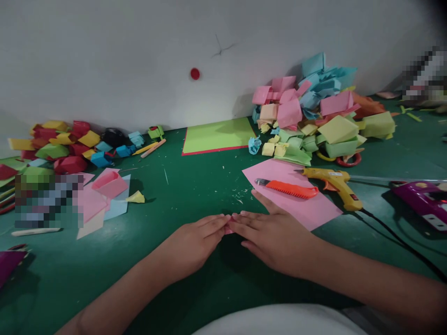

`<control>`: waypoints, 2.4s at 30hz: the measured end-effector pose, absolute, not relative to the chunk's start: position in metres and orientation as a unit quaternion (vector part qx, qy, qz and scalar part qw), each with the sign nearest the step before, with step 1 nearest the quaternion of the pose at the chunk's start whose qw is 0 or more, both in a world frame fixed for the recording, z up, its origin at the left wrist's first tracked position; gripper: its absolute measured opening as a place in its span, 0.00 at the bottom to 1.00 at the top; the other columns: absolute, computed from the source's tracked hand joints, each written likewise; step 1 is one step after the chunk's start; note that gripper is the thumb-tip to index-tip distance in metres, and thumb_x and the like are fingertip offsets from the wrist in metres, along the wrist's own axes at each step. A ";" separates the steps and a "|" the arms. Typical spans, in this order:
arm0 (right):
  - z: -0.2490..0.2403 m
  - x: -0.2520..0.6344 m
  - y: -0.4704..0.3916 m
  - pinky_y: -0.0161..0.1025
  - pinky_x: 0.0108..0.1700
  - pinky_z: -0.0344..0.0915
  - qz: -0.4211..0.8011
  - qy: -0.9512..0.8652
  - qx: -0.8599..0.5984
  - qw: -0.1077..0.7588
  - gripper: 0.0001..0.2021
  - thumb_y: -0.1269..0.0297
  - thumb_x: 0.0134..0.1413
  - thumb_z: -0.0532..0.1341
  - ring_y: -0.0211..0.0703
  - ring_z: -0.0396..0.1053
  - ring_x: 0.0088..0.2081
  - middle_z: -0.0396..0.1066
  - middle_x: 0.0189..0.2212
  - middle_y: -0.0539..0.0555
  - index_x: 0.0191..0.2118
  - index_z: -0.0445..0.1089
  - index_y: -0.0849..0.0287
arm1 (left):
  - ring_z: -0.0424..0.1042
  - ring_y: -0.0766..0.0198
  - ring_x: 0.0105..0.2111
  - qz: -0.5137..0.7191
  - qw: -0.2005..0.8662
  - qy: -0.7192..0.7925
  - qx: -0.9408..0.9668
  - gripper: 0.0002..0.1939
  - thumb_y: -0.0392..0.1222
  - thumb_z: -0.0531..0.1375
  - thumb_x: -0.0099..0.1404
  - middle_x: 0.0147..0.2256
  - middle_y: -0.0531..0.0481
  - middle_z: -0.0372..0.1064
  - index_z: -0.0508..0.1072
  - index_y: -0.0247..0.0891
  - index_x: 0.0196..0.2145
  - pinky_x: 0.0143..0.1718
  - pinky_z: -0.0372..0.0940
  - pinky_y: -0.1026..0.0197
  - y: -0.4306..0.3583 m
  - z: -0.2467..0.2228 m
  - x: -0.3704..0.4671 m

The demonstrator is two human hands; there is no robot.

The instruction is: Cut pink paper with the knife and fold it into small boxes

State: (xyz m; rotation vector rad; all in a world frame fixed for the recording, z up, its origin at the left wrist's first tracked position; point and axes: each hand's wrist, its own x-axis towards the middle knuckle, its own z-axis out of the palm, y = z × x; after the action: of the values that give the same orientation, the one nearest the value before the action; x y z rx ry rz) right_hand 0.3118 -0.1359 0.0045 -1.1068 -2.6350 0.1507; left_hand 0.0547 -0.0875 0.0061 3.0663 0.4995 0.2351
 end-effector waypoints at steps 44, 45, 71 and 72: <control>0.014 0.326 -0.133 0.69 0.65 0.45 0.012 -0.911 -0.400 0.097 0.19 0.57 0.68 0.57 0.59 0.65 0.61 0.73 0.58 0.55 0.61 0.69 0.54 | 0.46 0.39 0.70 0.009 0.043 0.305 0.951 0.29 0.52 0.57 0.73 0.68 0.42 0.55 0.59 0.50 0.68 0.64 0.37 0.22 -0.110 0.020 0.050; 0.013 0.328 -0.134 0.70 0.65 0.46 0.013 -0.912 -0.399 0.092 0.21 0.57 0.68 0.57 0.60 0.64 0.61 0.72 0.59 0.55 0.62 0.68 0.54 | 0.47 0.40 0.70 0.006 0.057 0.300 0.952 0.28 0.52 0.56 0.73 0.68 0.42 0.56 0.59 0.50 0.68 0.64 0.37 0.23 -0.106 0.023 0.048; 0.013 0.334 -0.128 0.63 0.63 0.48 0.032 -0.913 -0.389 0.119 0.19 0.60 0.70 0.55 0.55 0.68 0.56 0.73 0.58 0.55 0.63 0.65 0.54 | 0.72 0.59 0.45 0.172 0.041 0.240 0.954 0.11 0.36 0.57 0.73 0.48 0.51 0.78 0.75 0.43 0.50 0.50 0.56 0.51 -0.070 0.013 0.044; 0.013 0.334 -0.126 0.62 0.62 0.49 0.029 -0.912 -0.388 0.132 0.18 0.62 0.70 0.55 0.53 0.70 0.53 0.75 0.55 0.55 0.62 0.67 0.55 | 0.72 0.60 0.44 0.178 0.044 0.237 0.954 0.12 0.36 0.56 0.73 0.47 0.51 0.78 0.75 0.42 0.50 0.49 0.57 0.52 -0.070 0.012 0.045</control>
State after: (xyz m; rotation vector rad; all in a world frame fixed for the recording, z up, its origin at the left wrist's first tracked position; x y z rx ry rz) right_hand 0.3335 -0.1257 0.0129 -1.1256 -2.6452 0.0842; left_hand 0.0446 -0.0705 0.0125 2.9167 0.7255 0.5433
